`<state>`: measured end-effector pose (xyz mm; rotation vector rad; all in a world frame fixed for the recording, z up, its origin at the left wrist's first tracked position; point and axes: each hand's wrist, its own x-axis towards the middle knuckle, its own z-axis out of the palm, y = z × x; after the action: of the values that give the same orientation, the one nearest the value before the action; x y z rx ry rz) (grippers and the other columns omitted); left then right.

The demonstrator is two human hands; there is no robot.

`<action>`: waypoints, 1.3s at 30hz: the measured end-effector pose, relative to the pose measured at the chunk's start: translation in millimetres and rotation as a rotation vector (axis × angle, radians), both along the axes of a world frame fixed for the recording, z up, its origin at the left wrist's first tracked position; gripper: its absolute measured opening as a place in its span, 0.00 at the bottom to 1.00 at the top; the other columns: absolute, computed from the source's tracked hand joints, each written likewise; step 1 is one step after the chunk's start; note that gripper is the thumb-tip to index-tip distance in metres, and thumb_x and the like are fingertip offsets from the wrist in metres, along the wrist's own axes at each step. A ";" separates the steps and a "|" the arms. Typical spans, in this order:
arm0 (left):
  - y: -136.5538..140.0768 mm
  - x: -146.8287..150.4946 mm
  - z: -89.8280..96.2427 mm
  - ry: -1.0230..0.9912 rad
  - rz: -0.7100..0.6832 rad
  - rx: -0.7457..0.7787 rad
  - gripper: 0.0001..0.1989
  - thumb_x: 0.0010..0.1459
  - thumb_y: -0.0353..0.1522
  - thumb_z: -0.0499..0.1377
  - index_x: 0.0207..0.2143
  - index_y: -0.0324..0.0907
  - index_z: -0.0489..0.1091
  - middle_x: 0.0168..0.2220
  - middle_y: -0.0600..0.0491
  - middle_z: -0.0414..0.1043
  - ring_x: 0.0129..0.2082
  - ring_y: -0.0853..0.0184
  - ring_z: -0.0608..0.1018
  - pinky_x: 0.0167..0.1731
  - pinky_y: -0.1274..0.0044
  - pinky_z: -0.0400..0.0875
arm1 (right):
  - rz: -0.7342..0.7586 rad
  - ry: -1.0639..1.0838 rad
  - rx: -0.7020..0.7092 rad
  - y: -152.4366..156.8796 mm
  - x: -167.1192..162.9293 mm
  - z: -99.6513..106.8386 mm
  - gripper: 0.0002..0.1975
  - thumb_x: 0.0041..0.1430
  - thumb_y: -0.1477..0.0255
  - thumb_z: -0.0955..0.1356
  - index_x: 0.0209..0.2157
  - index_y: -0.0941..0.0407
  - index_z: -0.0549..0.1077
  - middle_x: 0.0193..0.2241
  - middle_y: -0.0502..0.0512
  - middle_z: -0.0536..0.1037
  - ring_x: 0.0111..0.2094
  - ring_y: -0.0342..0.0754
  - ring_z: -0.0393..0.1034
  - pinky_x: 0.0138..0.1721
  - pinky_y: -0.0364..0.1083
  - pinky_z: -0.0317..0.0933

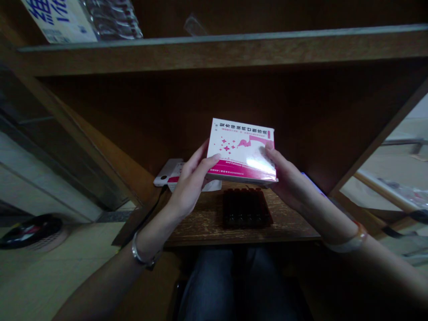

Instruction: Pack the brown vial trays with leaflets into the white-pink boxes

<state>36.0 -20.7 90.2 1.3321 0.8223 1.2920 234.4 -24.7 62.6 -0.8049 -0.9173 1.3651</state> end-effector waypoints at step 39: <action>24.7 -29.3 22.3 0.007 0.299 -0.065 0.16 0.45 0.37 0.68 0.37 0.40 0.78 0.36 0.46 0.81 0.39 0.56 0.80 0.32 0.70 0.79 | 0.145 0.310 -0.346 0.2 -25.2 -29.7 0.12 0.69 0.78 0.61 0.48 0.58 0.73 0.39 0.55 0.83 0.37 0.46 0.79 0.36 0.44 0.76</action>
<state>6.7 4.0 112.5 1.1935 1.0907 1.4778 209.2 -24.4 32.9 -0.7658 -0.5107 1.7486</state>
